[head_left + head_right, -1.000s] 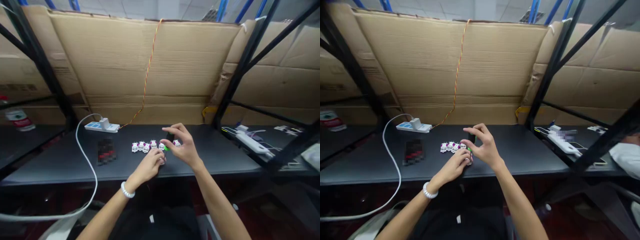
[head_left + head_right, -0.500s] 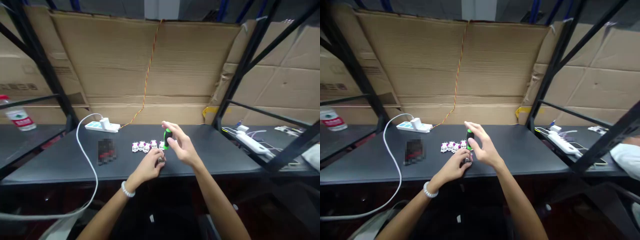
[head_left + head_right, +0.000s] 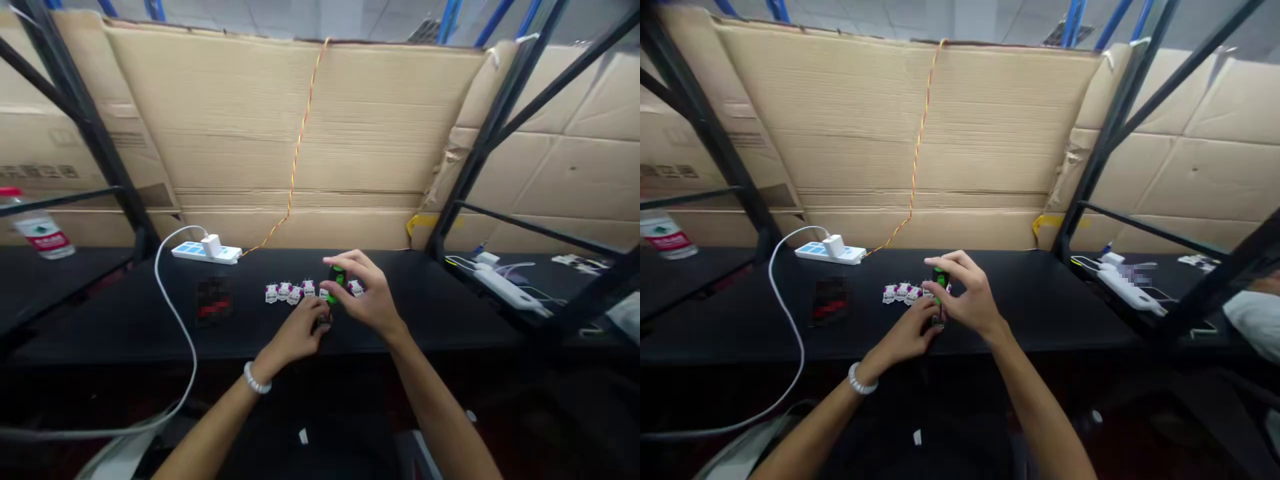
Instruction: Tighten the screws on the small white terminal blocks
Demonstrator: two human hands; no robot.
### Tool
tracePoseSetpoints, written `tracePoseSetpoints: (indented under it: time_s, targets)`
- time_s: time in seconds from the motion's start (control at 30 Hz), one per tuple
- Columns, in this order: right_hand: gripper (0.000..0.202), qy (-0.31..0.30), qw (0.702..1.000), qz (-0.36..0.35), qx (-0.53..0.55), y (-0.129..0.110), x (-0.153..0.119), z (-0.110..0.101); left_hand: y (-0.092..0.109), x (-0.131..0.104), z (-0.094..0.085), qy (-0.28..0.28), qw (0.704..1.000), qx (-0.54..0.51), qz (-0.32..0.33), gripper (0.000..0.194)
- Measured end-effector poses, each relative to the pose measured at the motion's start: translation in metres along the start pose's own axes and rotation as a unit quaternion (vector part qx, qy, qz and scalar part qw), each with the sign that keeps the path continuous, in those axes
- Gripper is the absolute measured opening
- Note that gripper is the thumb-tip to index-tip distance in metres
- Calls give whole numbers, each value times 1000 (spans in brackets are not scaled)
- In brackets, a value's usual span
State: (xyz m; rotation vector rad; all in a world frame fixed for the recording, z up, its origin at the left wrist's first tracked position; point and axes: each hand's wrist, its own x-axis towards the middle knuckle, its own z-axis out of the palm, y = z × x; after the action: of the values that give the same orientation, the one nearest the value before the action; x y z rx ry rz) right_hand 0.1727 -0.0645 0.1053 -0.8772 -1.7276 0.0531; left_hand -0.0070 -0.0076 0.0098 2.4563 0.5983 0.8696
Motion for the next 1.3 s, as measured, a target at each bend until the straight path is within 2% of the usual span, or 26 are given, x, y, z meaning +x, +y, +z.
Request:
tracePoseSetpoints:
  time_s: [0.07,0.1,0.23,0.33,0.4,0.47,0.57,0.63,0.77,0.93,0.97,1.07,1.13,1.23,1.3]
  targets:
    - [33,29,998,-9,-48,-1,1,0,-1,0,0,2,1000,-1,2,19]
    - [34,22,999,-12,-48,-3,1,-1,-1,0,1,2,1000,-1,4,19]
    - [43,-67,997,-9,45,-5,3,-5,-1,1,0,-4,1000,1,9,18]
    - [36,-29,999,-3,15,-4,4,-4,-1,0,1,-1,1000,3,11,20]
    - [40,-4,999,2,-36,-3,4,-3,-2,0,1,6,1000,5,13,20]
    - [46,-27,999,3,-41,-4,4,-3,-3,0,2,5,1000,6,14,19]
    - [44,-78,997,-4,28,-6,3,-3,-3,0,2,2,1000,4,9,19]
    - [36,-65,997,-4,42,-5,3,-2,-3,1,2,1,1000,1,8,20]
    - [33,-2,999,-12,-36,-5,3,-1,-5,0,3,-2,1000,4,9,19]
    - [44,-80,996,-30,32,-6,4,-4,-5,0,3,0,1000,4,10,20]
    - [42,-74,996,-28,28,-6,4,-4,-5,0,3,1,1000,3,10,20]
    - [33,-3,998,-31,-62,-3,2,0,-4,0,3,2,1000,-1,9,20]
    - [41,16,993,-37,-114,-3,0,1,-4,-1,4,3,1000,-2,7,20]
    - [56,-38,996,-36,-78,-4,-1,0,-3,0,3,0,1000,-6,7,19]
    - [57,-54,997,-46,-38,-4,0,-1,-2,1,2,-1,1000,-8,6,18]
